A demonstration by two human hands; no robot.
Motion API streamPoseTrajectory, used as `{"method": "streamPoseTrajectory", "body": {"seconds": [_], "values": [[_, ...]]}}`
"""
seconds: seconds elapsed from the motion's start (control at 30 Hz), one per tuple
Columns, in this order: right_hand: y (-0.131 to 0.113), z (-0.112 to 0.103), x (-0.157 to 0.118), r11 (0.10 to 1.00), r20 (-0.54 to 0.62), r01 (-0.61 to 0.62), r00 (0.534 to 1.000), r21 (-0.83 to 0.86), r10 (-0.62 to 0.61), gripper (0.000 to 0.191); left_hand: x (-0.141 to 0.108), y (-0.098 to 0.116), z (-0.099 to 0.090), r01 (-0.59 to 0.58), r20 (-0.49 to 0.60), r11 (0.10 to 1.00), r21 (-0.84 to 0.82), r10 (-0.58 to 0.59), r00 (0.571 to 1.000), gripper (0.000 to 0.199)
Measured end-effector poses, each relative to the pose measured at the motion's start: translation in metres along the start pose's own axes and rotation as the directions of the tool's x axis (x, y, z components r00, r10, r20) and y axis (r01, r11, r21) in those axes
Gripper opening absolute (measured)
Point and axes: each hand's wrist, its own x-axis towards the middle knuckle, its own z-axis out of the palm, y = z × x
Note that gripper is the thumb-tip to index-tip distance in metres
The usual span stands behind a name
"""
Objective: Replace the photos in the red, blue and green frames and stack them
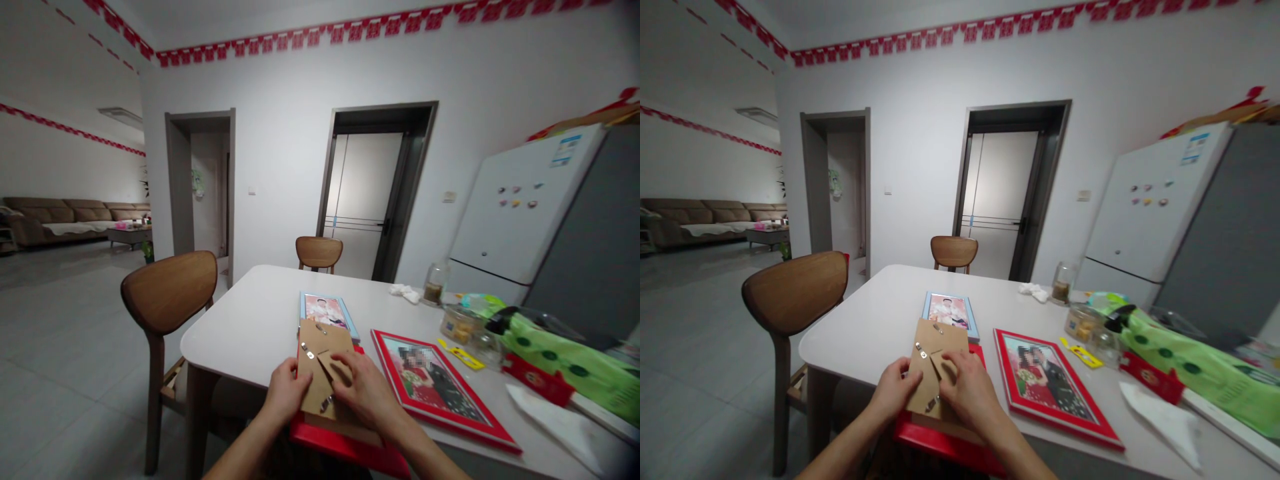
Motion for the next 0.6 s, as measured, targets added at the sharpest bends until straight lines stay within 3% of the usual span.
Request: {"method": "streamPoseTrajectory", "body": {"seconds": [0.13,0.3,0.47,0.6], "values": [[-0.008,0.001,0.005,0.993,-0.042,0.072,0.997,0.095,-0.068,0.033,0.015,-0.011,-0.011,0.073,-0.112,0.996,-0.058,-0.079,0.991,0.021],[0.028,-0.007,-0.009,0.998,-0.048,-0.054,0.997,0.033,0.055,0.036,0.02,-0.021,-0.058,0.135,-0.142,0.99,-0.051,-0.141,0.98,0.023],[0.062,-0.009,-0.035,0.962,0.067,-0.234,0.967,-0.141,0.245,0.042,0.026,-0.031,-0.102,0.203,-0.125,0.971,0.126,-0.188,0.974,0.016],[0.064,-0.002,-0.042,0.927,0.089,-0.314,0.937,-0.203,0.337,0.056,0.03,-0.029,-0.117,0.222,-0.19,0.913,0.343,-0.164,0.968,0.031]]}}
